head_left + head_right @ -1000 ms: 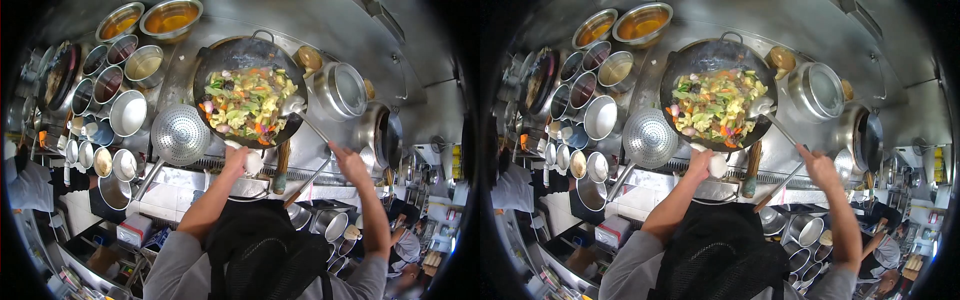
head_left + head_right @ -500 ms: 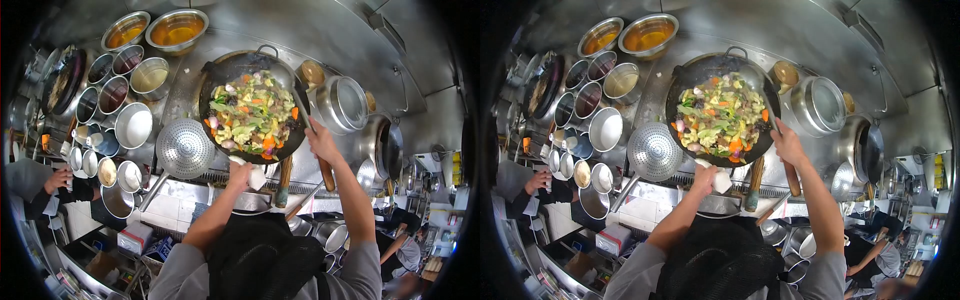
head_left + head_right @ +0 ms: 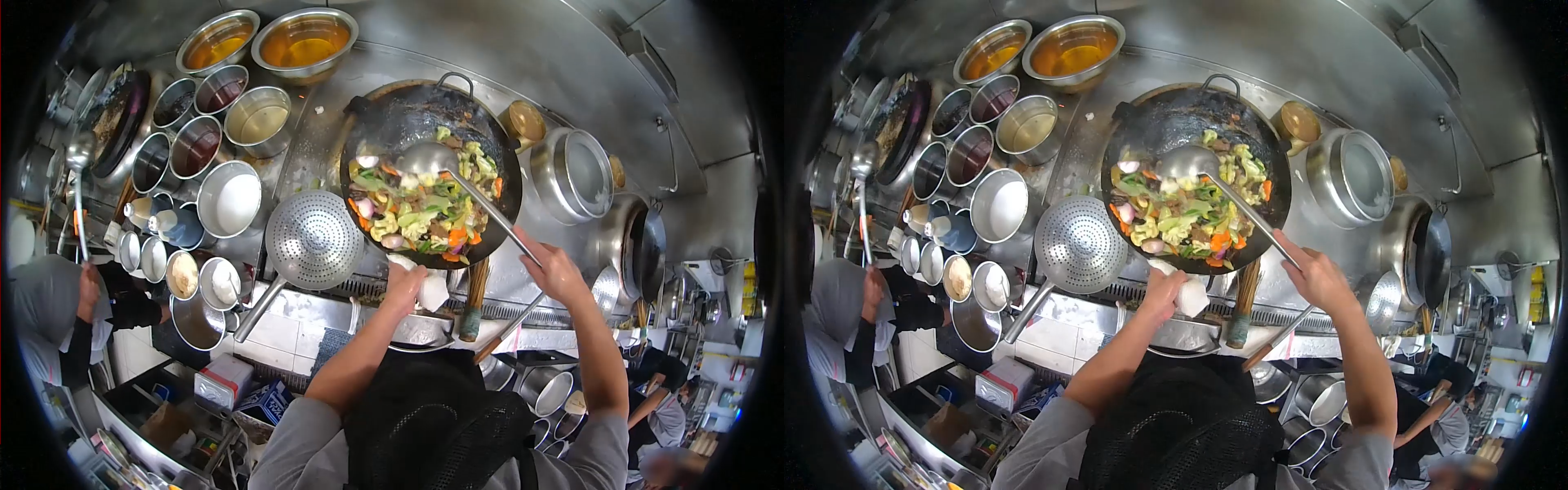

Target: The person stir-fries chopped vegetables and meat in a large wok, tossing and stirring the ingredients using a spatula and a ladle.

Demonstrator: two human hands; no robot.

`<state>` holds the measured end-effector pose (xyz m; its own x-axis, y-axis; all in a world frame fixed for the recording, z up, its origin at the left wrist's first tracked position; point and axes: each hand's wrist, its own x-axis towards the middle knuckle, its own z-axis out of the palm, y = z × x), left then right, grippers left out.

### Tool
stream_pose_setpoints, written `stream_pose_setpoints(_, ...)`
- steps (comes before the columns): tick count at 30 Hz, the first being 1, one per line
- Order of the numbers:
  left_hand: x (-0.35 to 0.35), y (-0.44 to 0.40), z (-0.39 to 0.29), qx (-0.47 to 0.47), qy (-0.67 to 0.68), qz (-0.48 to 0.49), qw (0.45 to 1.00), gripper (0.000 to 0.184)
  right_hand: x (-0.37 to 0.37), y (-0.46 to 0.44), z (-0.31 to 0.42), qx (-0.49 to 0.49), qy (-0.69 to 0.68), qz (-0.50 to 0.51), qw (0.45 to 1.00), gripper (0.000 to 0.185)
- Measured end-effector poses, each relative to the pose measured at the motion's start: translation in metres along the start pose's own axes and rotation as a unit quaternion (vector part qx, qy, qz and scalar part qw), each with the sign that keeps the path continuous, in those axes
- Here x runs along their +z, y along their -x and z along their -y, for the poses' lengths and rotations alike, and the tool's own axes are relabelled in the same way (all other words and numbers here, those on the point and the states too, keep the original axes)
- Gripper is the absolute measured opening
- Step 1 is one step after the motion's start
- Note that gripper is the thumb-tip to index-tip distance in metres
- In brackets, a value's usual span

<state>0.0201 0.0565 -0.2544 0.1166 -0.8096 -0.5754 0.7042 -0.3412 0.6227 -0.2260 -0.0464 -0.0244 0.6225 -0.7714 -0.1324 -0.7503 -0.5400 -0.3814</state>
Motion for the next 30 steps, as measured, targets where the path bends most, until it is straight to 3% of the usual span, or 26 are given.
stream_pose_setpoints(2,0.005,0.003,-0.009,-0.042,0.025,-0.018,0.999,0.055,-0.015,0.03,0.006,0.054,0.094,0.015,0.994,0.064)
stream_pose_setpoints(6,0.004,0.003,-0.013,-0.077,0.057,0.009,0.995,0.054,-0.021,0.081,0.009,0.083,0.092,-0.011,0.992,0.064)
stream_pose_setpoints(8,0.0,0.0,-0.013,-0.069,0.068,0.026,0.995,0.044,-0.004,0.099,-0.005,0.076,0.055,-0.128,0.987,0.062)
stream_pose_setpoints(10,-0.007,-0.01,-0.007,-0.133,0.06,0.012,0.989,0.029,0.02,0.11,-0.028,0.09,0.069,-0.151,0.982,0.062)
stream_pose_setpoints(12,-0.004,-0.001,-0.008,-0.118,0.03,-0.01,0.992,0.018,0.045,0.116,-0.055,0.196,0.107,-0.132,0.966,0.063)
stream_pose_setpoints(14,-0.015,-0.007,0.013,-0.045,0.014,0.029,0.998,0.021,0.056,0.13,-0.054,0.182,0.059,-0.133,0.972,0.062)
stream_pose_setpoints(16,0.019,0.025,0.002,0.03,0.083,-0.022,0.996,0.012,0.062,0.139,-0.026,0.17,-0.027,-0.153,0.973,0.06)
stream_pose_setpoints(17,0.006,0.014,0.017,0.007,0.064,-0.003,0.998,0.01,0.07,0.143,-0.018,0.108,-0.042,-0.204,0.972,0.058)
stream_pose_setpoints(18,-0.007,-0.004,0.029,-0.009,0.046,0.02,0.999,0.008,0.065,0.153,-0.012,0.105,-0.043,-0.201,0.973,0.058)
stream_pose_setpoints(20,0.006,0.008,0.017,0.024,0.048,0.01,0.999,0.006,0.033,0.158,0.005,0.137,-0.141,-0.078,0.977,0.056)
stream_pose_setpoints(22,0.002,0.033,0.019,0.038,0.042,0.012,0.998,0.007,-0.015,0.179,0.026,0.108,-0.167,-0.015,0.98,0.054)
stream_pose_setpoints(26,0.027,0.078,0.004,0.047,0.035,-0.001,0.998,0.008,-0.061,0.201,0.051,0.077,-0.057,0.102,0.99,0.055)
stream_pose_setpoints(28,0.0,0.048,0.023,0.011,0.026,0.02,0.999,0.019,-0.019,0.197,0.053,0.085,0.064,0.122,0.987,0.064)
stream_pose_setpoints(30,-0.004,0.062,0.04,0.038,0.019,-0.012,0.999,0.026,0.094,0.181,0.017,0.112,0.143,0.09,0.979,0.077)
